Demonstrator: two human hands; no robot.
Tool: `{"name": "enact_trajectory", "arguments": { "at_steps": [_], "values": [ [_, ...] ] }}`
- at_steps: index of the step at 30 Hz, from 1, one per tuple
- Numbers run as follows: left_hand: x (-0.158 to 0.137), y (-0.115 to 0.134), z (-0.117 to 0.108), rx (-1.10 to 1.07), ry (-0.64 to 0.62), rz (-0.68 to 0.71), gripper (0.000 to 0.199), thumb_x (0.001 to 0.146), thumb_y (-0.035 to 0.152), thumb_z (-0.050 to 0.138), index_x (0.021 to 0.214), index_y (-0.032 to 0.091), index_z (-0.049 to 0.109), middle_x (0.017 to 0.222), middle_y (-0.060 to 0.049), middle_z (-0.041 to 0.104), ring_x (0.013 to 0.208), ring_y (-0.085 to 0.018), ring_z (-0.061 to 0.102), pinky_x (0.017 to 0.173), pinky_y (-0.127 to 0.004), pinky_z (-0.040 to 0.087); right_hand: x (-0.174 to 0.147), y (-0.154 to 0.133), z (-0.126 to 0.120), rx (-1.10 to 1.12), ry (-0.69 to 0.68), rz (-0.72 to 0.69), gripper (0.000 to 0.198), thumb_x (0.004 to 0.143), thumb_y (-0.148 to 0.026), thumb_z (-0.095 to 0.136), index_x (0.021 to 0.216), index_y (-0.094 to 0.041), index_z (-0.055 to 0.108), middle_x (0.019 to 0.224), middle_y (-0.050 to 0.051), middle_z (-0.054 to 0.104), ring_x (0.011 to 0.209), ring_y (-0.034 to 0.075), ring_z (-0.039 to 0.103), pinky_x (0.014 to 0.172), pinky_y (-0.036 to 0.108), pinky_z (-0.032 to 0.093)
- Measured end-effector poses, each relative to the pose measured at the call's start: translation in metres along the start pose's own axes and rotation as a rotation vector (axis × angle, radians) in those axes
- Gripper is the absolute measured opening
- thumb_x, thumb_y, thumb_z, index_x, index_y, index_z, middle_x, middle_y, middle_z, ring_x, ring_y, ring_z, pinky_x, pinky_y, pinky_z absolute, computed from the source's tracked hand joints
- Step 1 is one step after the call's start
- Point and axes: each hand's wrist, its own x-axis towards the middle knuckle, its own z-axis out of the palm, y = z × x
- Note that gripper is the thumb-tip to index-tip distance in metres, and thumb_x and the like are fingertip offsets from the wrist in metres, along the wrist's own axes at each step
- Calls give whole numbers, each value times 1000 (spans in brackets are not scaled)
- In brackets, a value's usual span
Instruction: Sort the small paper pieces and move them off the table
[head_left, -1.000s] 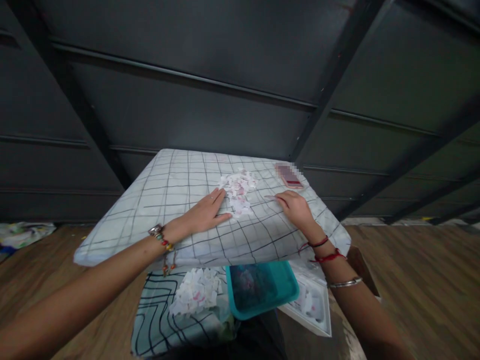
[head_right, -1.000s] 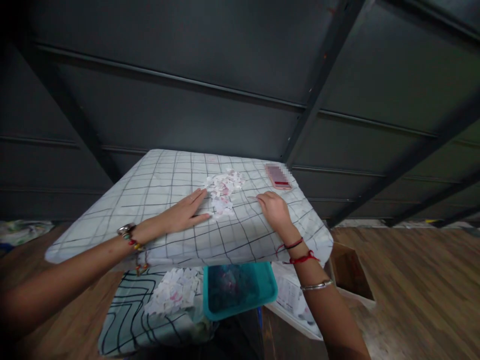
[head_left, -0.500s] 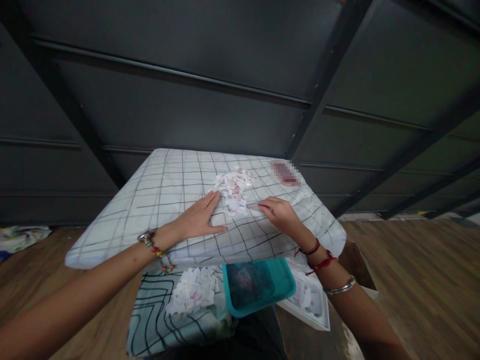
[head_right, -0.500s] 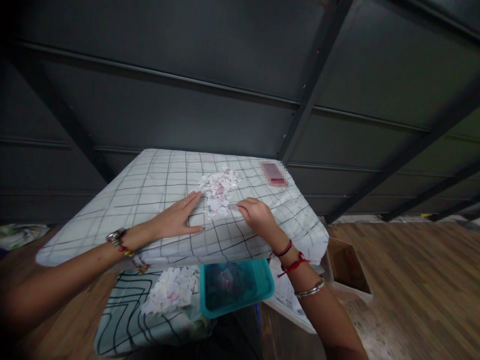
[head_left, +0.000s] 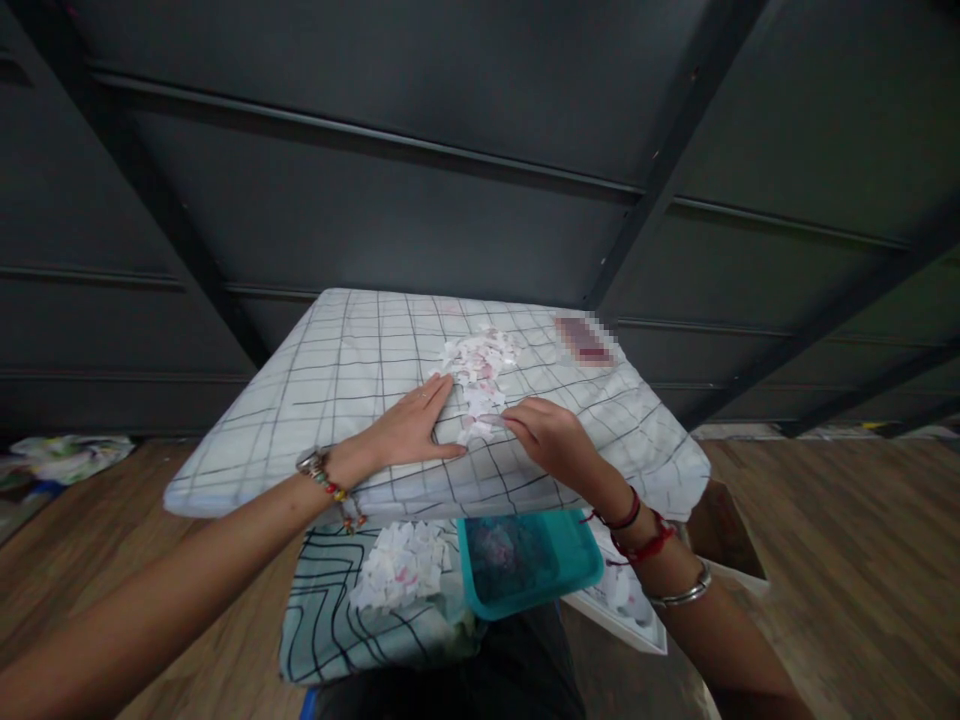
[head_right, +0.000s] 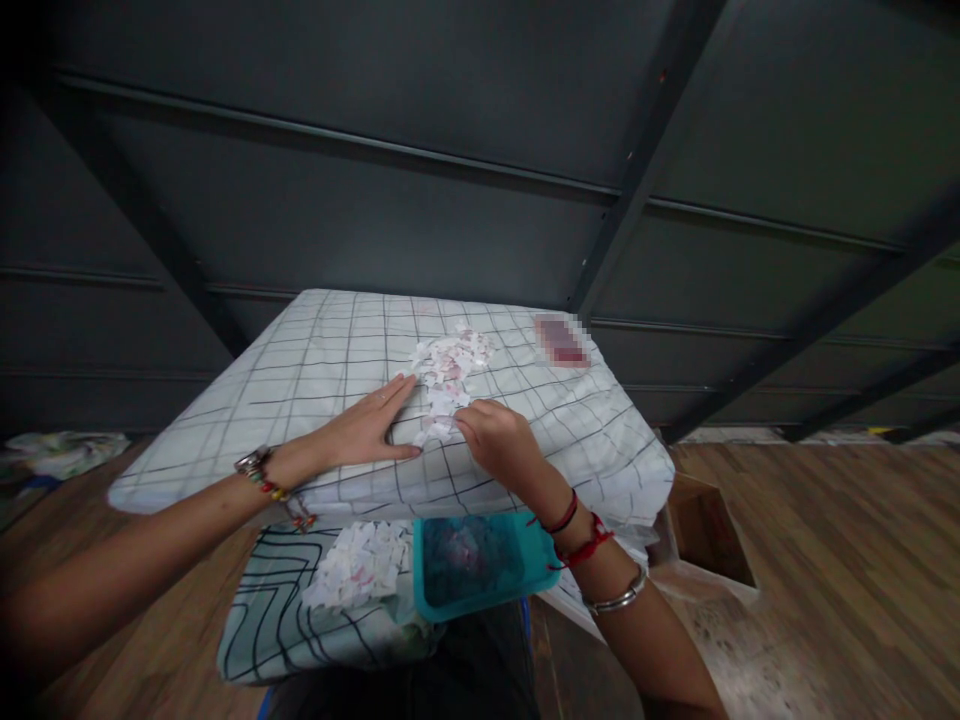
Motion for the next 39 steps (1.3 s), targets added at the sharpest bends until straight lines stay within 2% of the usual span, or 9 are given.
{"name": "enact_trajectory", "arguments": {
  "at_steps": [6, 11, 15, 19, 23, 31, 35, 39],
  "values": [
    [0, 0, 1, 5, 19, 13, 104, 69, 71, 45, 140, 8, 3, 147, -16, 8, 134, -30, 10, 106, -37, 19, 3, 9, -2, -20, -57, -99, 23, 89, -20, 42, 84, -15, 63, 80, 6, 62, 80, 14, 55, 74, 25, 43],
    [0, -2, 2, 11, 15, 14, 104, 70, 71, 45, 140, 8, 3, 147, -17, 8, 134, -29, 10, 106, -38, 19, -4, 19, -13, 5, -11, -103, 21, 88, -20, 43, 84, -14, 63, 81, 6, 62, 80, 15, 55, 75, 26, 44],
    [-1, -1, 0, 14, 14, 14, 103, 70, 72, 43, 141, 9, 2, 147, -16, 8, 134, -30, 10, 106, -38, 19, -15, 20, -19, -35, -85, -68, 20, 88, -19, 44, 80, -15, 62, 78, 6, 62, 76, 15, 55, 71, 28, 45],
    [-1, 1, -2, 21, 8, 13, 102, 71, 72, 42, 141, 10, 1, 147, -15, 8, 133, -30, 11, 107, -38, 19, -32, 16, -22, 27, -132, -16, 18, 87, -19, 46, 83, -15, 63, 78, 5, 63, 73, 14, 56, 67, 26, 46],
    [-1, 2, -4, 32, -22, -3, 104, 70, 73, 41, 140, 6, 3, 146, -17, 8, 134, -30, 9, 107, -37, 17, -50, 7, -27, 77, -131, -62, 19, 87, -17, 44, 88, -15, 63, 81, 6, 63, 77, 15, 57, 70, 27, 48],
    [0, 1, -2, 34, -33, 1, 105, 71, 74, 39, 140, 7, 0, 147, -17, 4, 134, -29, 7, 107, -37, 16, -73, -9, -34, 26, -143, -81, 20, 87, -16, 45, 88, -14, 65, 79, 8, 63, 76, 16, 57, 68, 28, 49],
    [1, 1, -2, 31, -33, 5, 105, 71, 74, 40, 140, 7, 0, 147, -17, 4, 134, -29, 6, 107, -37, 17, -72, -12, -40, 26, -133, -86, 21, 88, -18, 43, 88, -15, 64, 78, 7, 63, 74, 15, 57, 67, 28, 48],
    [0, 1, -3, 25, -30, 10, 104, 71, 72, 42, 140, 7, 1, 147, -18, 5, 134, -30, 7, 107, -37, 17, -50, -11, -38, 27, -63, 0, 21, 89, -21, 42, 90, -15, 63, 82, 7, 62, 76, 15, 56, 67, 26, 45]
  ]
}}
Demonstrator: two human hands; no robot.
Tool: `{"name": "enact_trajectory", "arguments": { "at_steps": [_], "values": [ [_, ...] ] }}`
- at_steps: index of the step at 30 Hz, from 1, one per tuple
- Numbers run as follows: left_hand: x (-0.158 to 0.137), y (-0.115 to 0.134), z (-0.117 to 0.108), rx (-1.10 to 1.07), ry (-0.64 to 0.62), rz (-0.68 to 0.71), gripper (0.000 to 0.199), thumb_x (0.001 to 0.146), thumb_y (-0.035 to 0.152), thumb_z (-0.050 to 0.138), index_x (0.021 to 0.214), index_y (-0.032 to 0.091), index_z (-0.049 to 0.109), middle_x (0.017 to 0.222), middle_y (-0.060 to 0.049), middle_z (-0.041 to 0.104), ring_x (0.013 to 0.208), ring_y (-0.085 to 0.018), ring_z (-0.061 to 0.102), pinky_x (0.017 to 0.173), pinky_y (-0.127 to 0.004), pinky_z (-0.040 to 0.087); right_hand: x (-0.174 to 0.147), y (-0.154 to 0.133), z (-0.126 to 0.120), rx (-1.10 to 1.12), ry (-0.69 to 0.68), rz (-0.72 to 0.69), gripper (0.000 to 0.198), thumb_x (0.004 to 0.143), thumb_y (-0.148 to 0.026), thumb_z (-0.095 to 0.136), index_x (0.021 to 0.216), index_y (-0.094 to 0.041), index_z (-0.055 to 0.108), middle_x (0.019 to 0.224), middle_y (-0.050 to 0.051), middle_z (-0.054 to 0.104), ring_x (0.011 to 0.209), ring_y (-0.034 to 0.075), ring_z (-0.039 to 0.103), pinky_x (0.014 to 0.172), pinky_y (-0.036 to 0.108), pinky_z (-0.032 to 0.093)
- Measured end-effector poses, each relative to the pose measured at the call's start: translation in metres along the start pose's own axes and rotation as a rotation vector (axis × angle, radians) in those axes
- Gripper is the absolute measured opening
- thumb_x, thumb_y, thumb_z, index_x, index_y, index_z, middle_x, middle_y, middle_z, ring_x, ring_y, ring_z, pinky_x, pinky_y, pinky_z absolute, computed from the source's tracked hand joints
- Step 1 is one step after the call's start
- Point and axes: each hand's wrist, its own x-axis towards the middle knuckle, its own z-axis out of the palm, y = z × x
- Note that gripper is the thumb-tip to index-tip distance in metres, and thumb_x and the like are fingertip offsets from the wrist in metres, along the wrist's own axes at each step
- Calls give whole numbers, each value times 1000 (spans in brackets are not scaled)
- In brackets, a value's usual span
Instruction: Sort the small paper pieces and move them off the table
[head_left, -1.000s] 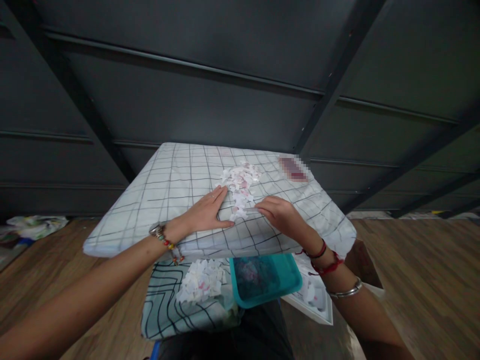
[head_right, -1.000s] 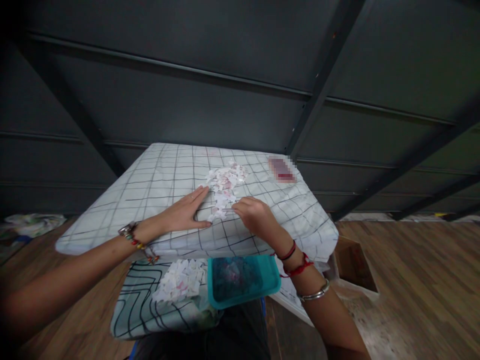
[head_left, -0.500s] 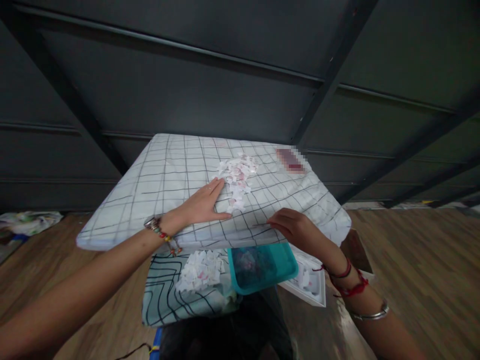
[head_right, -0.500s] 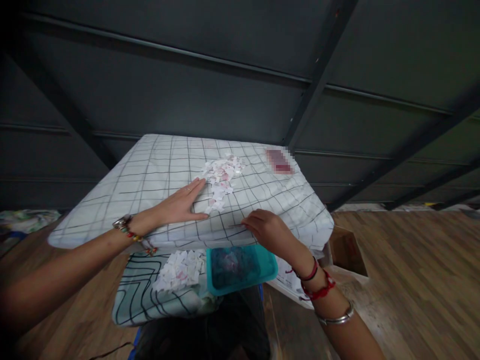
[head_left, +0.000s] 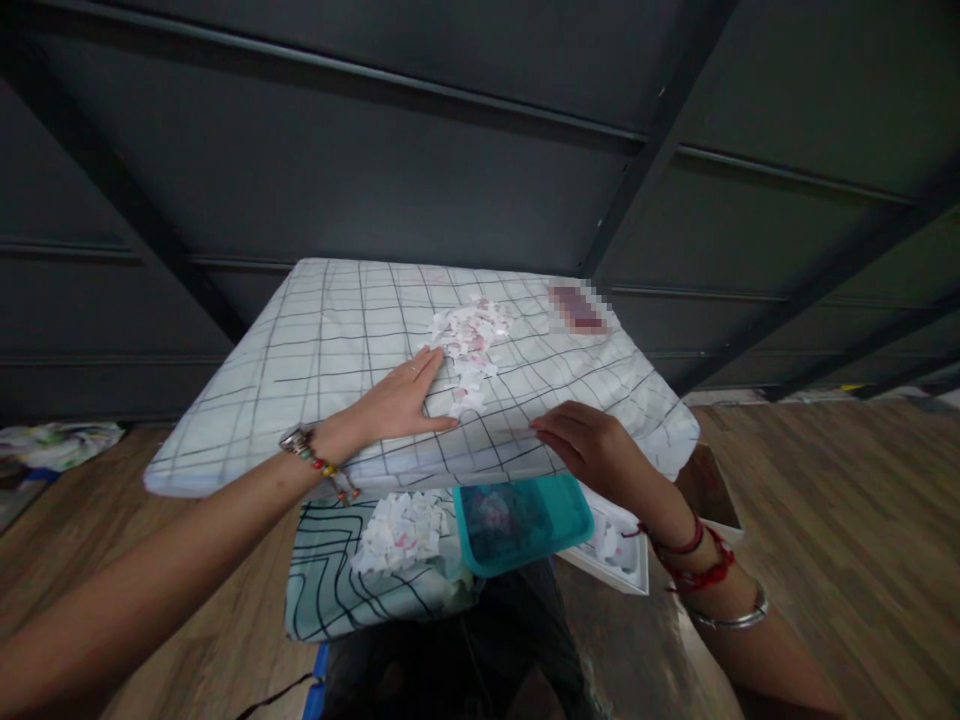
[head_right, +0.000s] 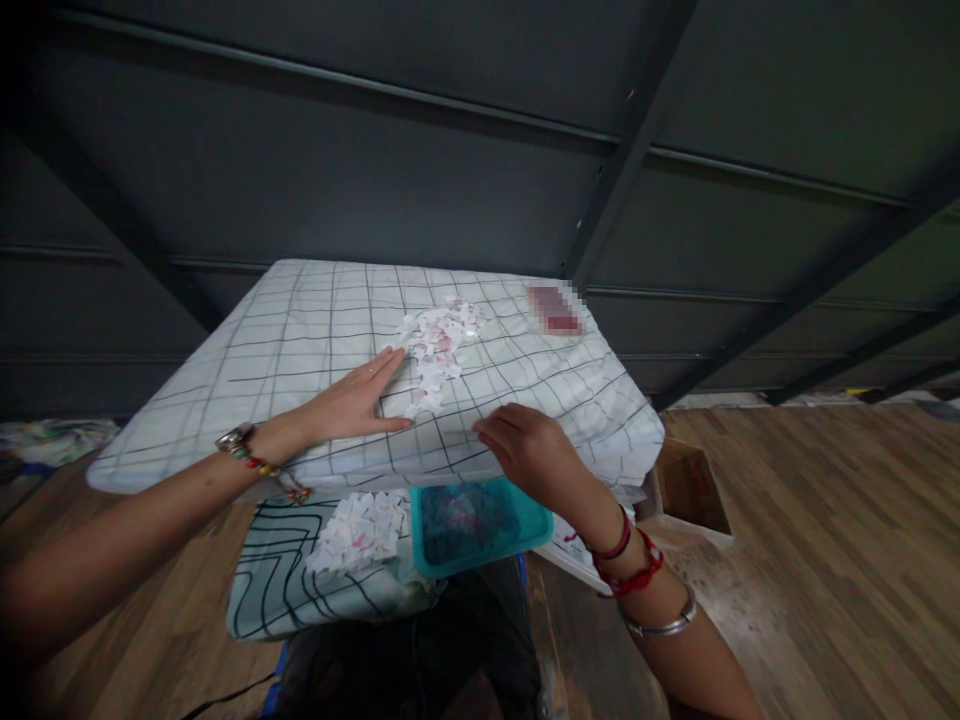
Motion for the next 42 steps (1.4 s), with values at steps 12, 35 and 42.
{"name": "enact_trajectory", "arguments": {
  "at_steps": [12, 35, 42],
  "values": [
    [-2, 0, 0, -29, 13, 18, 102, 72, 70, 44, 140, 8, 0, 147, -16, 3, 134, -30, 6, 107, -38, 16, 47, -9, 27, -307, -146, -142, 20, 84, -9, 41, 78, -15, 59, 71, 3, 54, 67, 14, 44, 59, 27, 30],
    [-2, -1, 2, -22, 32, 15, 86, 81, 61, 36, 140, 7, 3, 147, -16, 9, 134, -28, 8, 107, -37, 17, 50, -10, 25, -308, -85, -106, 18, 85, -12, 42, 79, -17, 58, 72, 2, 55, 70, 15, 45, 63, 28, 29],
    [-2, -1, 2, -21, 25, 16, 88, 80, 60, 37, 140, 6, 3, 147, -16, 8, 134, -28, 7, 107, -36, 16, 58, -8, 32, -333, -102, -148, 20, 86, -10, 40, 78, -16, 57, 74, 4, 55, 71, 15, 45, 63, 28, 28]
  ]
}}
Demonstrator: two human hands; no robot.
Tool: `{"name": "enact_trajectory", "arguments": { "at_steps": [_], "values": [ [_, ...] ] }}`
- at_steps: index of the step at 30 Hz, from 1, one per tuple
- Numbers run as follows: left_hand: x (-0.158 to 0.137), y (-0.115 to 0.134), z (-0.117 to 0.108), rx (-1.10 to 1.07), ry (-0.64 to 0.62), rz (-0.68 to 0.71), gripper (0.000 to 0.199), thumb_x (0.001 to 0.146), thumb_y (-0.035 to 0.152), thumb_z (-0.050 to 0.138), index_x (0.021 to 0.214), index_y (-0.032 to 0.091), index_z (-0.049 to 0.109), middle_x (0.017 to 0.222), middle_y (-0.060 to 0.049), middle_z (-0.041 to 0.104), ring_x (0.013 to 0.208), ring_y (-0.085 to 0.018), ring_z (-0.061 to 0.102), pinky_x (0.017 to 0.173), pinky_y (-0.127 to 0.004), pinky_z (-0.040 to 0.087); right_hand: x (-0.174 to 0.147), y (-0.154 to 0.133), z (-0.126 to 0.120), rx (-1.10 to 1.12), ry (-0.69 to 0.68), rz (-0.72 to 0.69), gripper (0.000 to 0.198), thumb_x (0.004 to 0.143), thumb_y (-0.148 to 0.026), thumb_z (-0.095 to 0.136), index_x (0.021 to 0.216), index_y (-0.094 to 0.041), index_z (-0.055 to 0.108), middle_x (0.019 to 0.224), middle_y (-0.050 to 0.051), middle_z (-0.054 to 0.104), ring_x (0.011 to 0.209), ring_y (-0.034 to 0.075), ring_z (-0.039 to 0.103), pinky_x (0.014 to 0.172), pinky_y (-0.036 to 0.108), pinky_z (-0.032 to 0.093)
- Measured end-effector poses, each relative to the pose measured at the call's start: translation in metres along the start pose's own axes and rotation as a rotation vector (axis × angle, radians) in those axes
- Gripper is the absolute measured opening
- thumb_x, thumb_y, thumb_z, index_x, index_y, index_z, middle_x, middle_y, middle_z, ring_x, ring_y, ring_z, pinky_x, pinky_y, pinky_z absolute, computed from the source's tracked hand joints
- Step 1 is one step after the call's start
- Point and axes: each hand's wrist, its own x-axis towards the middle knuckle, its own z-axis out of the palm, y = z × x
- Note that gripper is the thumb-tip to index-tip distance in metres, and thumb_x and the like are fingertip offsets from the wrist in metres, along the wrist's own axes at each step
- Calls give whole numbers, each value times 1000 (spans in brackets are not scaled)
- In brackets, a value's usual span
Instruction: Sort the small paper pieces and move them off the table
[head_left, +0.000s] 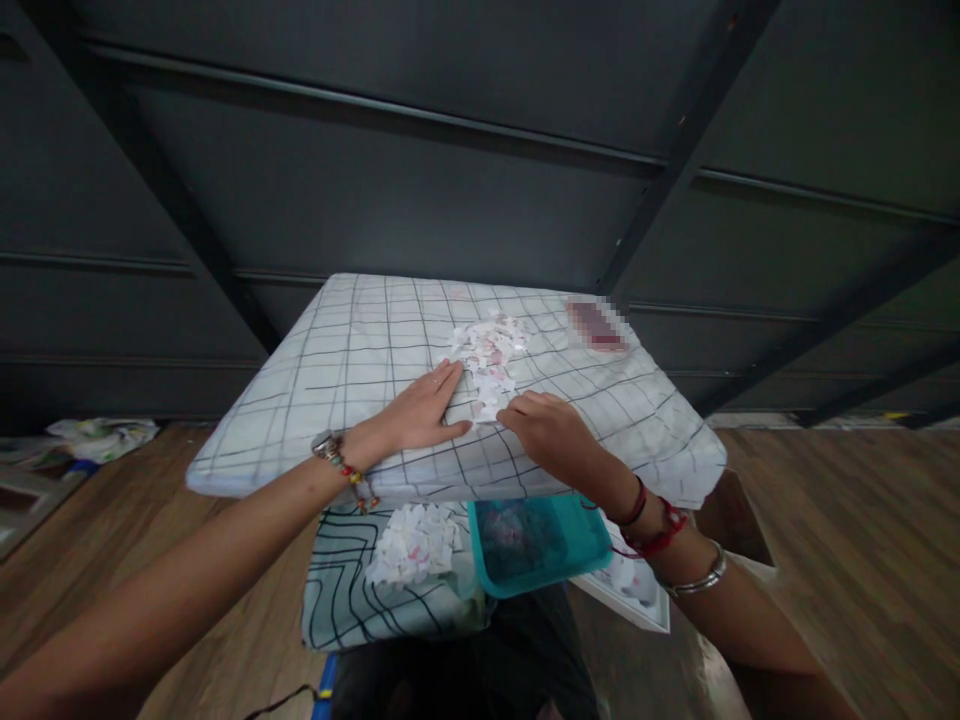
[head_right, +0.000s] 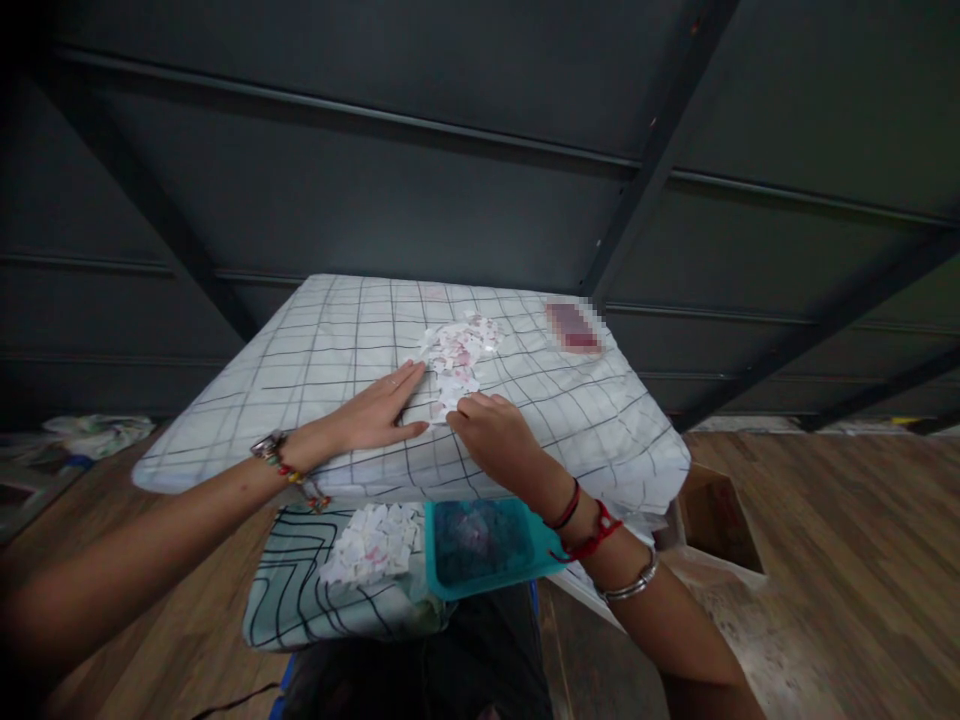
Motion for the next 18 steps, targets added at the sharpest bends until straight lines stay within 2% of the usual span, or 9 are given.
{"name": "enact_trajectory", "arguments": {
  "at_steps": [5, 11, 14, 18],
  "values": [
    [1, -2, 1, 15, -13, -6, 88, 80, 62, 36, 141, 8, 2, 147, -15, 7, 134, -29, 9, 107, -38, 17, -16, -1, -10, 56, -14, -46, 22, 84, -7, 40, 76, -16, 58, 72, 3, 55, 67, 14, 43, 61, 28, 28],
    [1, 1, -1, 43, -27, -27, 88, 80, 61, 37, 140, 4, 5, 146, -18, 10, 134, -28, 9, 107, -36, 17, -2, -4, -1, 0, 24, 33, 20, 86, -11, 40, 80, -16, 58, 74, 3, 55, 70, 15, 45, 63, 29, 29],
    [1, 1, 0, 53, -24, -27, 89, 80, 61, 37, 139, 3, 6, 146, -19, 11, 134, -28, 10, 107, -36, 16, 1, -5, 2, 5, 7, 6, 18, 86, -12, 41, 81, -16, 58, 75, 3, 56, 71, 15, 45, 62, 29, 29],
    [2, -2, 2, 44, -21, -17, 89, 80, 62, 36, 140, 5, 4, 146, -17, 9, 134, -28, 9, 107, -36, 16, -11, -4, -7, 53, -47, -35, 19, 84, -9, 43, 78, -17, 59, 74, 3, 56, 69, 14, 46, 62, 28, 30]
  ]
}}
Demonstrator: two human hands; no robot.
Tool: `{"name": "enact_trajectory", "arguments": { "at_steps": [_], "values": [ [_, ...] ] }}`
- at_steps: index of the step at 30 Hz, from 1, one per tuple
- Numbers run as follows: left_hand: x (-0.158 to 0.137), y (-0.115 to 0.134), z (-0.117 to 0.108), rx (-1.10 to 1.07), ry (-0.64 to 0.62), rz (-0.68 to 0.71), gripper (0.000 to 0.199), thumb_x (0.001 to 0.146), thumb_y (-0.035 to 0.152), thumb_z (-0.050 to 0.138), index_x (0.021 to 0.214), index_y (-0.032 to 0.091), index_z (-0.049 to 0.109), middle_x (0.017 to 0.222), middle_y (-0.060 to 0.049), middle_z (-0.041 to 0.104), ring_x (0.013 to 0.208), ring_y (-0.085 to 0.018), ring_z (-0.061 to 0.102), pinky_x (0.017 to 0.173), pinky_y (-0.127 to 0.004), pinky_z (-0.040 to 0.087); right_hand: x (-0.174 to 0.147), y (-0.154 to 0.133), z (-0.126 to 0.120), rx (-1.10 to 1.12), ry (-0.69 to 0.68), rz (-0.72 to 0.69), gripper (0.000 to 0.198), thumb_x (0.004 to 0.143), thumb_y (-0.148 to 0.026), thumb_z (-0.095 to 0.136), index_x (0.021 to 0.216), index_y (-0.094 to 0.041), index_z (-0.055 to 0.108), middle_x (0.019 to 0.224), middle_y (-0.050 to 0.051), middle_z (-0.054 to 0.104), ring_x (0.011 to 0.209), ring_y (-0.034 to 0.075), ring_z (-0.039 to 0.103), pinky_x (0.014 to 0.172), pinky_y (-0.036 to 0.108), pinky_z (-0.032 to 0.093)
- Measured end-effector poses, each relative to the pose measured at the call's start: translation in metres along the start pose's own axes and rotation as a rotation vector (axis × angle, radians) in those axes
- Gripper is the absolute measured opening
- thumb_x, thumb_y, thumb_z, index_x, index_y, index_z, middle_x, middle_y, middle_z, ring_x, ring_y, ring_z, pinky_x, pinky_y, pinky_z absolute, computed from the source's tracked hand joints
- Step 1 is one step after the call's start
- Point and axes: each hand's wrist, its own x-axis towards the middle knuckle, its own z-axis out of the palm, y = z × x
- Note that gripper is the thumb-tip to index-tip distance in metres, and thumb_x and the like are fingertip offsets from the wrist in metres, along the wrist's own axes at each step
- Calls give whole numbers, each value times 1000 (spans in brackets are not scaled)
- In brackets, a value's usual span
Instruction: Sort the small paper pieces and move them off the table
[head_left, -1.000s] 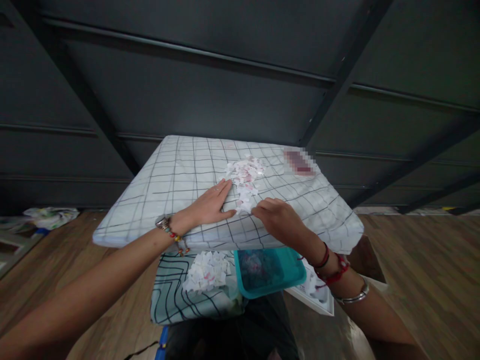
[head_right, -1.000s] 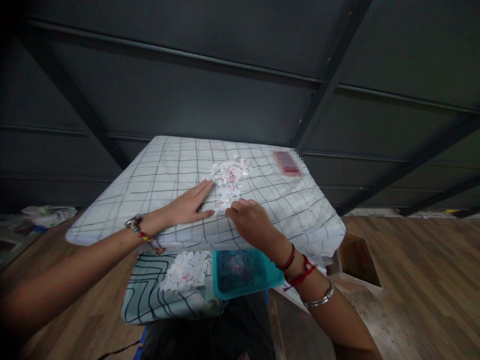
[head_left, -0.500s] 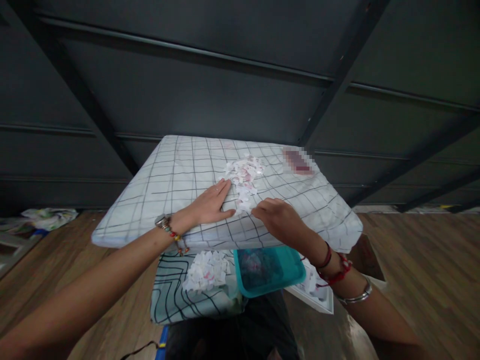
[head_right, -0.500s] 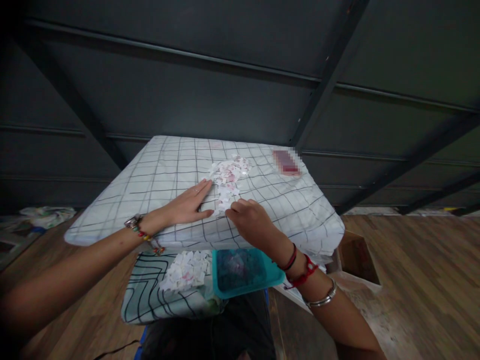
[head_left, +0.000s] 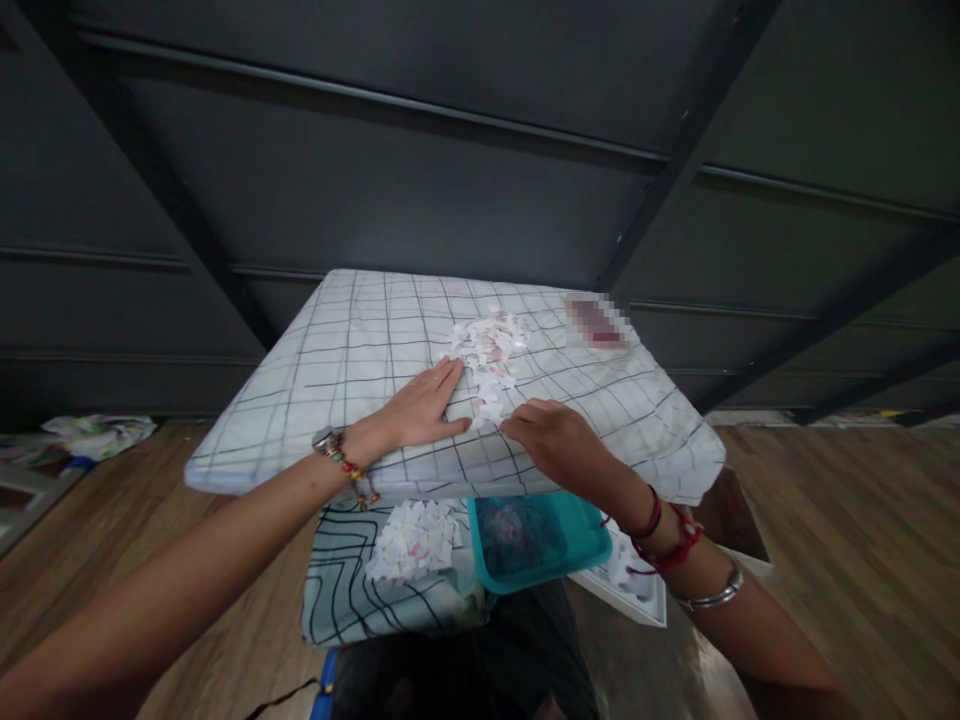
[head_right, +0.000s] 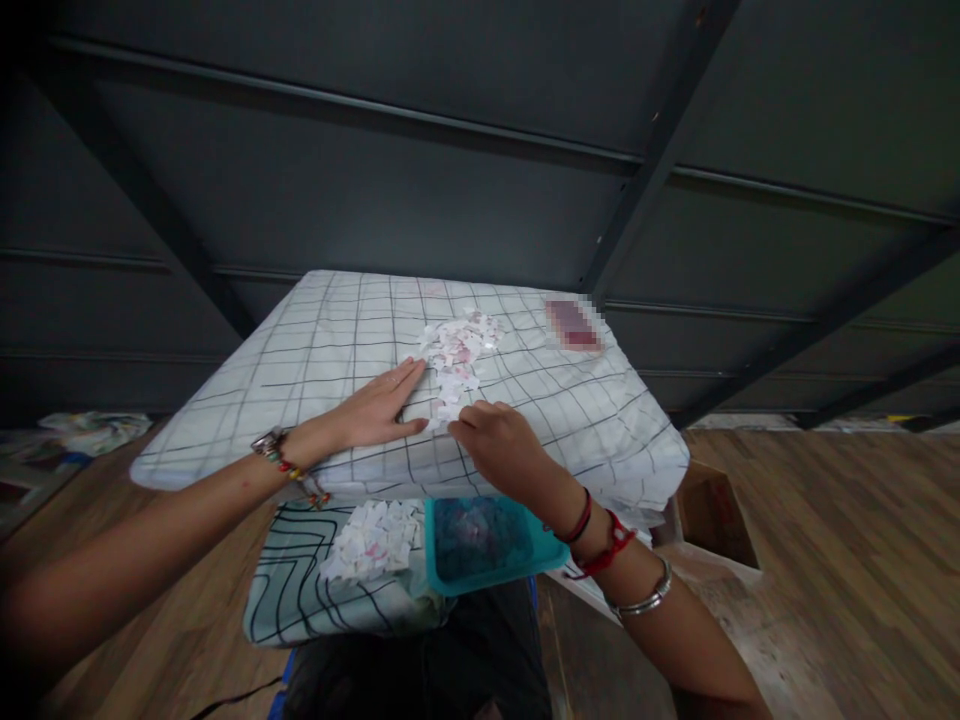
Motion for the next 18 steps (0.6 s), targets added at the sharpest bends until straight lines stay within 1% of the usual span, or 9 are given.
{"name": "enact_trajectory", "arguments": {
  "at_steps": [2, 4, 7, 10, 12, 15, 18],
  "values": [
    [0, -1, 1, -6, 2, -1, 88, 80, 62, 35, 140, 5, 4, 147, -17, 8, 134, -28, 9, 107, -37, 16, -7, 1, -5, 34, -6, -20, 19, 84, -8, 43, 79, -16, 60, 74, 3, 56, 69, 14, 46, 63, 28, 32],
    [0, 0, 1, -6, 7, -3, 88, 80, 62, 35, 140, 5, 4, 147, -16, 9, 134, -28, 9, 107, -36, 16, -9, 2, -6, 50, 7, -10, 19, 84, -9, 44, 81, -16, 61, 75, 3, 57, 70, 14, 47, 64, 28, 33],
    [0, 1, -1, -8, 15, -2, 88, 80, 62, 35, 139, 4, 5, 146, -17, 9, 134, -28, 9, 107, -37, 16, -5, 2, -3, 43, 31, 18, 17, 85, -11, 45, 85, -16, 62, 76, 3, 59, 71, 15, 49, 63, 28, 34],
    [-1, 4, -3, -23, 21, -2, 83, 83, 61, 30, 139, 4, 7, 146, -18, 11, 134, -28, 9, 108, -37, 16, -4, 3, 2, 72, 16, -6, 16, 85, -13, 47, 86, -16, 62, 76, 3, 59, 72, 15, 50, 63, 28, 37],
    [-1, 4, -5, -37, 21, -3, 80, 85, 60, 27, 139, 4, 8, 146, -17, 12, 134, -27, 9, 108, -37, 16, -9, 5, 3, 144, 14, -39, 15, 85, -13, 47, 85, -16, 62, 76, 3, 60, 73, 15, 52, 66, 28, 40],
    [-1, 5, -6, -57, 11, -13, 79, 86, 59, 26, 139, 4, 8, 146, -18, 12, 134, -27, 9, 108, -36, 15, -25, 13, 0, 262, 48, -80, 16, 85, -13, 47, 85, -15, 63, 78, 4, 62, 76, 14, 53, 72, 27, 43],
    [-1, 5, -6, -64, 6, -21, 78, 86, 58, 26, 139, 4, 8, 146, -18, 12, 134, -27, 9, 108, -36, 14, -36, 19, -4, 327, 75, -83, 18, 86, -13, 46, 87, -16, 63, 81, 4, 63, 77, 14, 54, 73, 27, 45]
  ]
}}
